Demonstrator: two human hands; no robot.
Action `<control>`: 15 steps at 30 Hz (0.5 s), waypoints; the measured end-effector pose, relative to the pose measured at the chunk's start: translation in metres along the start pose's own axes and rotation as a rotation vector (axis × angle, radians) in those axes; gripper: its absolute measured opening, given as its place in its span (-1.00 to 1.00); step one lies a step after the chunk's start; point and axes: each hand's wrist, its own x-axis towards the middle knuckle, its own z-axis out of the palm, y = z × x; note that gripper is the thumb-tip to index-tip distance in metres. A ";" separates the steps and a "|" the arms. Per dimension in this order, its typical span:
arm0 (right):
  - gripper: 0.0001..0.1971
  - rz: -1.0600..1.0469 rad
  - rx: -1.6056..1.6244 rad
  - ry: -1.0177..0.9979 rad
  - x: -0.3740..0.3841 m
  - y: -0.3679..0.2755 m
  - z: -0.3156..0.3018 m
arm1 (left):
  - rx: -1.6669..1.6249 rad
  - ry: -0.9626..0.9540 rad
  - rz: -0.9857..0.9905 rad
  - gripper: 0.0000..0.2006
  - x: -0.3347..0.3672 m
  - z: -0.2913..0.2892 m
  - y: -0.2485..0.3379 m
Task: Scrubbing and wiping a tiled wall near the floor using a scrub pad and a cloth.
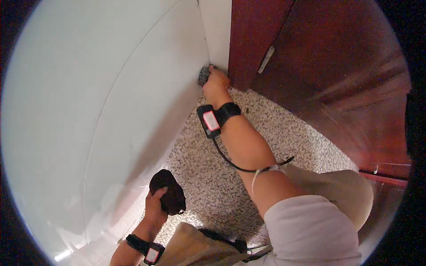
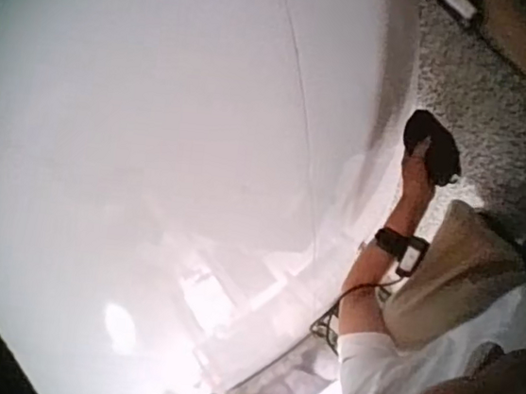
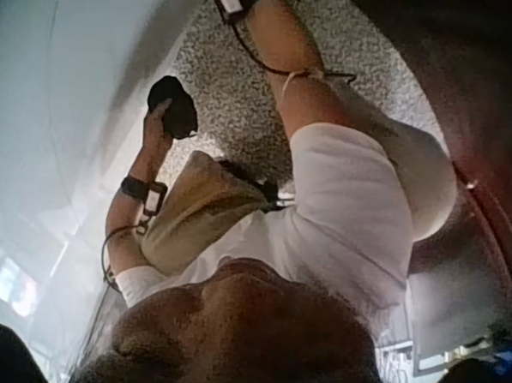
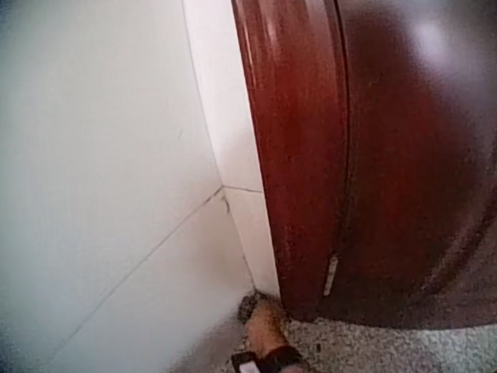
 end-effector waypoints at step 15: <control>-0.69 -0.072 0.026 0.093 -0.020 -0.017 -0.005 | 0.086 -0.054 0.006 -0.65 -0.003 0.015 0.006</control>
